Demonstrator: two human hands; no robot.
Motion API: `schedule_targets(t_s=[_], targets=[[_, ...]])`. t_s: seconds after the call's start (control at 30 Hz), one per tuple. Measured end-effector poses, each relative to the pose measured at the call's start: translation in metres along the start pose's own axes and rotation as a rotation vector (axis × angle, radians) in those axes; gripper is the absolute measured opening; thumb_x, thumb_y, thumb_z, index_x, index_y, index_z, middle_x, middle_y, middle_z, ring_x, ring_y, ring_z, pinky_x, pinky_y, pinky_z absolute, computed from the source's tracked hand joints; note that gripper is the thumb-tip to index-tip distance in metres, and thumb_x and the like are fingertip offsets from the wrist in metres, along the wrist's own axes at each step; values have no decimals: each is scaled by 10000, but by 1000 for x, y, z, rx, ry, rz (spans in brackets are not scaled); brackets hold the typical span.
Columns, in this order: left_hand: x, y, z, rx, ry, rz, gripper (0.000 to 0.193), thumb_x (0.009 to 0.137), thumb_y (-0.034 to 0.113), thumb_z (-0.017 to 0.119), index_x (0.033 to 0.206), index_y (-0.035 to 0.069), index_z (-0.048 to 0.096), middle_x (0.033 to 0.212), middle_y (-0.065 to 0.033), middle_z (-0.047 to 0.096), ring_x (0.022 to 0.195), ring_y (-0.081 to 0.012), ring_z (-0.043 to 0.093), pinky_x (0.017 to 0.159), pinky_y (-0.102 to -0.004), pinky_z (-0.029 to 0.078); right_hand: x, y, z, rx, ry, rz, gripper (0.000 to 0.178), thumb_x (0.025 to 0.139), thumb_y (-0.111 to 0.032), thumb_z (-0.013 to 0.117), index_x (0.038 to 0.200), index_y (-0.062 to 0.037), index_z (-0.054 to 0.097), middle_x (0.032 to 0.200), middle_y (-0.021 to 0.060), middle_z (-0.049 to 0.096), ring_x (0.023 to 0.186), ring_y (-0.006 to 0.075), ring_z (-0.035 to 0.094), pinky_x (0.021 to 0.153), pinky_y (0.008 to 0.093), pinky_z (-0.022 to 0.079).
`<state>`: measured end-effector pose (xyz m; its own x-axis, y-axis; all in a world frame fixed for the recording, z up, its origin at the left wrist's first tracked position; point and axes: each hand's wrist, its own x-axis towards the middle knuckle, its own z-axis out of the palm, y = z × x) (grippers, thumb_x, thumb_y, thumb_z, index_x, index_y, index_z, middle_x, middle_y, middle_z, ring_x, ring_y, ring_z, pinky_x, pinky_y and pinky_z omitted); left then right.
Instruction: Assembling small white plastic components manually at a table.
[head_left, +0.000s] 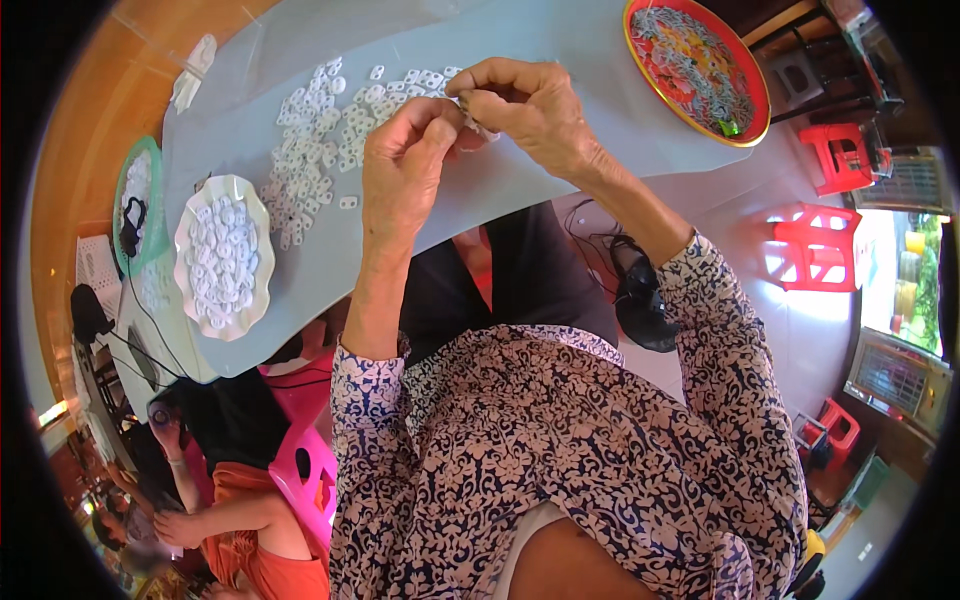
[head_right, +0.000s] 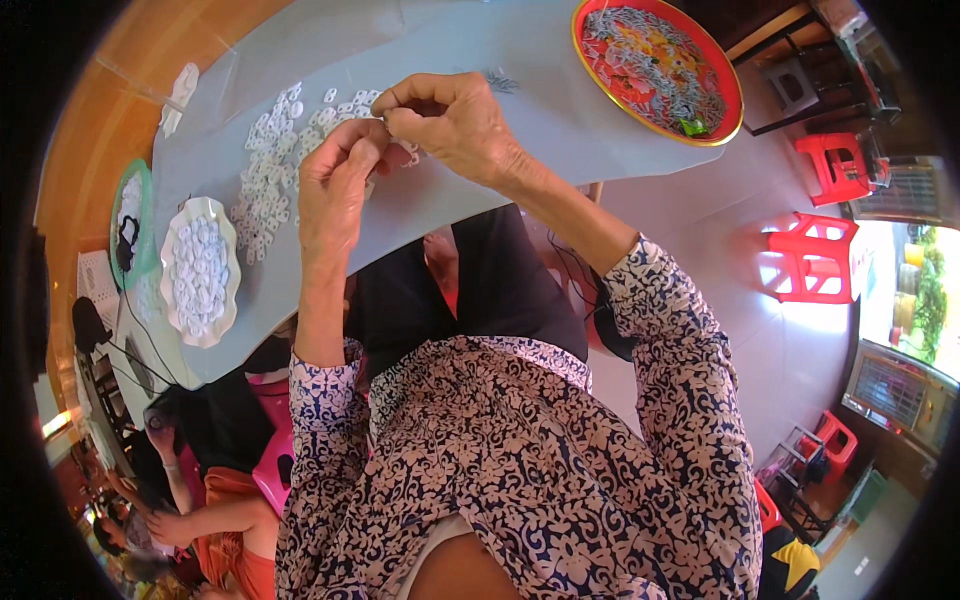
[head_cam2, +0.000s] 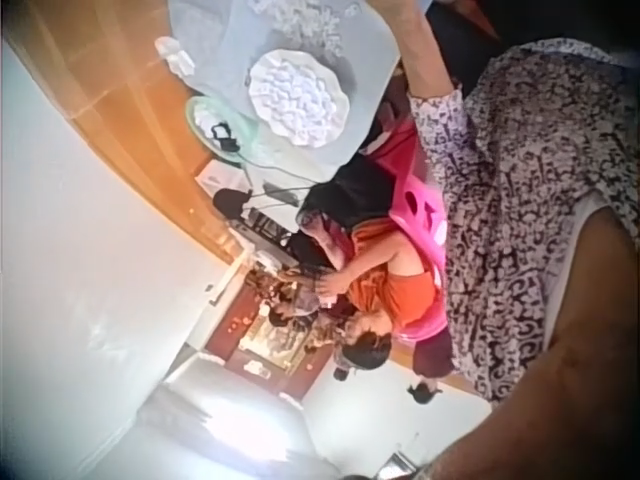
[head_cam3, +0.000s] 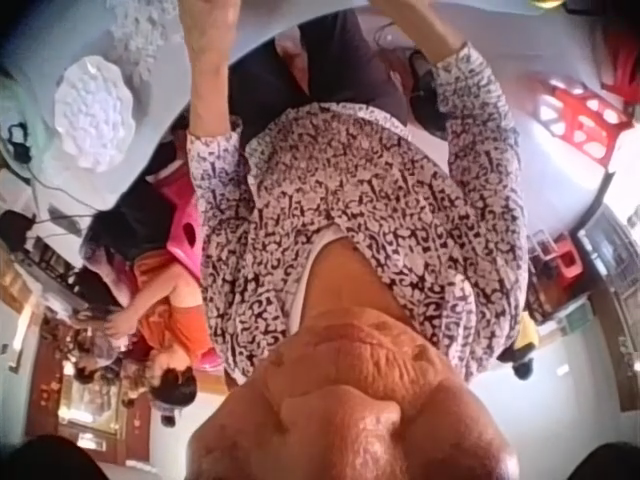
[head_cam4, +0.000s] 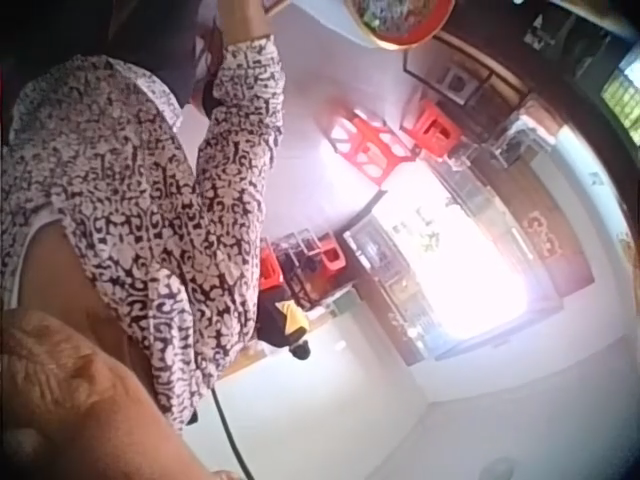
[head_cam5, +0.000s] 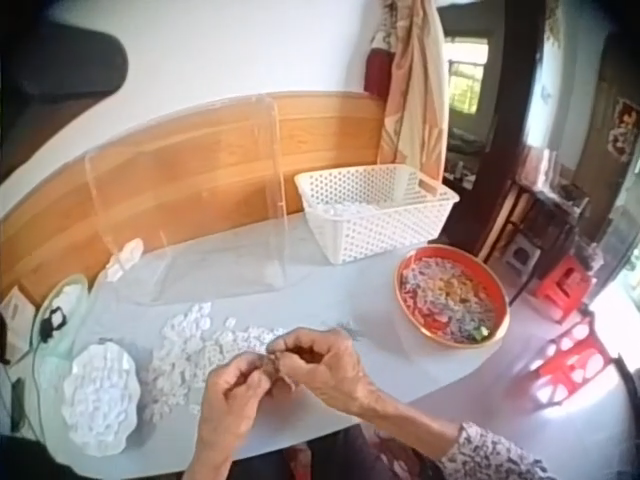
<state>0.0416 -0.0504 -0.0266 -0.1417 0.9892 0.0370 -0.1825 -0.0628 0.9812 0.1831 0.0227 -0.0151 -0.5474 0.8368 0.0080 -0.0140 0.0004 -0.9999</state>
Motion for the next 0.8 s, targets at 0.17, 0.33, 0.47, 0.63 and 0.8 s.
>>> schedule_targets(t_s=[0.17,0.33,0.47,0.63,0.8], targets=[[-11,-11,-5,-71,53,-36,185,884,122,561,959,-40,611,842,-56,615,739,-106,548,685,-245,440,-3,6,6,-25,-22,-1,177,832,-85,578,943,34,647,663,11,595,614,54,537,558,207,448],[-16,-13,-11,-60,85,-75,183,875,115,585,955,-47,608,825,-51,600,733,-115,549,682,-249,448,-3,8,7,-109,-146,-86,136,873,-102,615,921,21,645,689,17,610,643,59,551,585,209,460],[-18,-14,-9,-72,129,-50,178,874,109,591,968,-41,614,830,-57,607,729,-115,547,679,-245,447,-3,11,8,-15,-158,-50,128,871,-96,621,916,22,641,703,22,615,650,66,557,595,216,470],[-18,-6,-5,-22,149,-50,180,884,114,578,977,-34,618,807,-56,616,727,-111,545,685,-244,443,-3,20,10,189,-66,-40,108,872,-79,616,933,8,632,761,22,614,659,74,554,596,220,473],[-17,-3,-2,65,116,-17,167,892,145,546,873,-7,613,743,-34,627,667,-75,529,619,-220,434,-2,23,10,301,-13,-18,98,878,-65,600,957,-8,615,798,11,600,686,77,535,633,223,465]])
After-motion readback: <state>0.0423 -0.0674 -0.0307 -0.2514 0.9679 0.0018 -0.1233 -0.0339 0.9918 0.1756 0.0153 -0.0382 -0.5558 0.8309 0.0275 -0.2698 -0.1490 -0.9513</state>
